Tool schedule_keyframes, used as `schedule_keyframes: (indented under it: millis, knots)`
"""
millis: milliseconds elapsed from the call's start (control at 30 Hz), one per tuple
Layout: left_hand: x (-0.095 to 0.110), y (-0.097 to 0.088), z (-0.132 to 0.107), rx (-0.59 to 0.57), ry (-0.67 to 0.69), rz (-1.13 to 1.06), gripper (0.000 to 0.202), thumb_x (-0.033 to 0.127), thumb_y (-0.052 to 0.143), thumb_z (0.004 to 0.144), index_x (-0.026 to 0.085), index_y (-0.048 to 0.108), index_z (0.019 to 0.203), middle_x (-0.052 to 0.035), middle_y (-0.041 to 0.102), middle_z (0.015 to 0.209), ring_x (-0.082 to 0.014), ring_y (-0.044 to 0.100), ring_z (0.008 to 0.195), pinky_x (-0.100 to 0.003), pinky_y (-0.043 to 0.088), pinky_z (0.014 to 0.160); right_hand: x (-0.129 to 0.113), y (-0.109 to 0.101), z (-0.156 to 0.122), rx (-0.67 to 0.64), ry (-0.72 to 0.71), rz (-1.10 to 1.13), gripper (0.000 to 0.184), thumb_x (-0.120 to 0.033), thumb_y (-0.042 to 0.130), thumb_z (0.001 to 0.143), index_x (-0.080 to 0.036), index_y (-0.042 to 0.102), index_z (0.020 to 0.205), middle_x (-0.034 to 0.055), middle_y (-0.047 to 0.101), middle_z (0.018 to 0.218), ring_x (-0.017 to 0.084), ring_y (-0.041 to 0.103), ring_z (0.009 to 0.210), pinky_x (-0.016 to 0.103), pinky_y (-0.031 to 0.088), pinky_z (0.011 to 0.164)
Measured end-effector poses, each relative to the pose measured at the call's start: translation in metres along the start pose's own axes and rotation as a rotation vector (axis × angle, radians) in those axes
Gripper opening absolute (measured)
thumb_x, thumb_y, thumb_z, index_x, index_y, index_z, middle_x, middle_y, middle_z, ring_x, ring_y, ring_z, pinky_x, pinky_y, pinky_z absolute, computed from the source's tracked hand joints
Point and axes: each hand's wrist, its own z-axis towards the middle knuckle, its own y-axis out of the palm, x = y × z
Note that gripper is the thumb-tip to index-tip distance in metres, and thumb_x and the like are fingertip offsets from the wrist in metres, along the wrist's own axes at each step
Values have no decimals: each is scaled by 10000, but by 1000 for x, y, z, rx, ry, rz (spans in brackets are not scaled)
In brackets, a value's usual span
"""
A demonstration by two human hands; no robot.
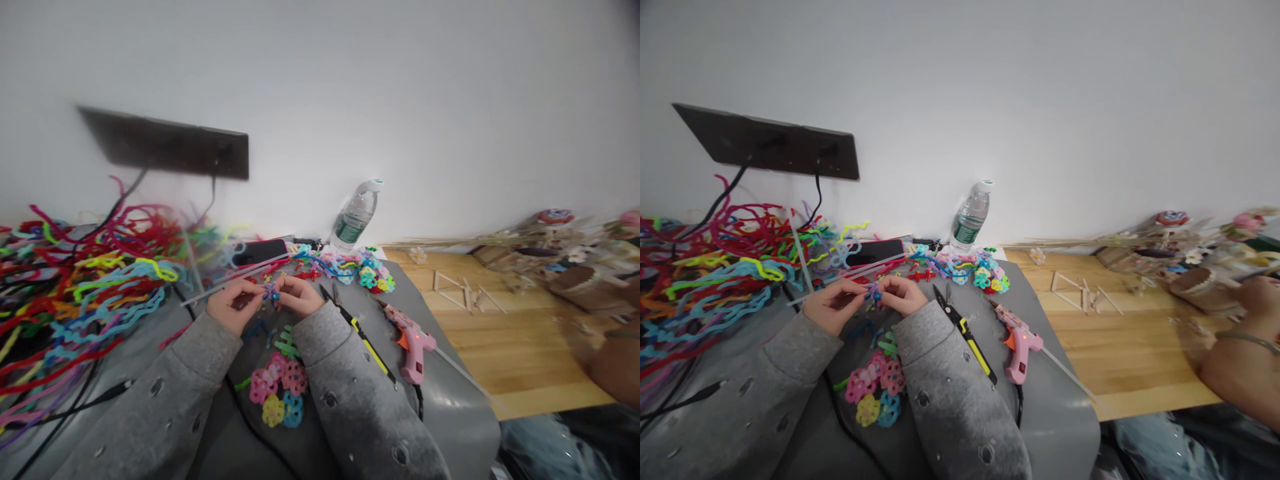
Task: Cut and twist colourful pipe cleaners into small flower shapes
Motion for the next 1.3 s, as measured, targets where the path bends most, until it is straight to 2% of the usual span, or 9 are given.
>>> schedule_keyframes:
  millis: [333, 600, 733, 867, 1067, 1300]
  knots:
    - [6, -1, 0, 3, -17, -17, 78, 238, 647, 712, 173, 689, 701, -41, 670, 670, -160, 613, 640, -256, 492, 580, -5, 2, -1, 44, -13, 5, 393, -477, 767, 613, -163, 548, 702, -29, 557, 601, 88, 509, 527, 217, 424, 509]
    - [8, 2, 0, -12, -164, -174, 135, 243, 653, 700, 171, 631, 811, -25, 666, 746, -148, 642, 681, -233, 534, 601, -2, 2, 0, 80, -17, 40, 401, -474, 777, 593, -160, 548, 692, -35, 559, 566, 86, 497, 495, 218, 415, 497]
    - [10, 1, 1, -47, -161, -178, 170, 257, 650, 708, 168, 661, 852, -43, 698, 769, -166, 657, 706, -251, 541, 614, -2, 2, 0, 66, -20, 37, 393, -473, 770, 608, -162, 550, 705, -34, 558, 574, 88, 501, 503, 217, 414, 500]
    - [9, -1, 2, -24, -152, -131, 155, 273, 665, 703, 160, 700, 803, -62, 716, 761, -181, 662, 704, -277, 545, 650, -2, 2, 0, 22, 8, -1, 404, -484, 769, 606, -166, 543, 712, -36, 555, 599, 84, 503, 514, 212, 417, 502]
    - [3, 0, 4, -38, -215, -256, 108, 249, 709, 659, 167, 681, 722, -38, 701, 703, -166, 657, 672, -276, 552, 642, 1, 2, 0, -3, 2, -31, 408, -476, 772, 607, -172, 518, 705, -38, 533, 609, 81, 486, 526, 206, 407, 495]
    - [3, 3, 2, -16, -219, -307, 95, 237, 710, 658, 163, 663, 694, -28, 678, 710, -158, 648, 706, -274, 545, 680, 1, 3, 0, 5, -56, -51, 375, -445, 767, 628, -174, 518, 701, -38, 520, 620, 81, 476, 534, 214, 402, 509]
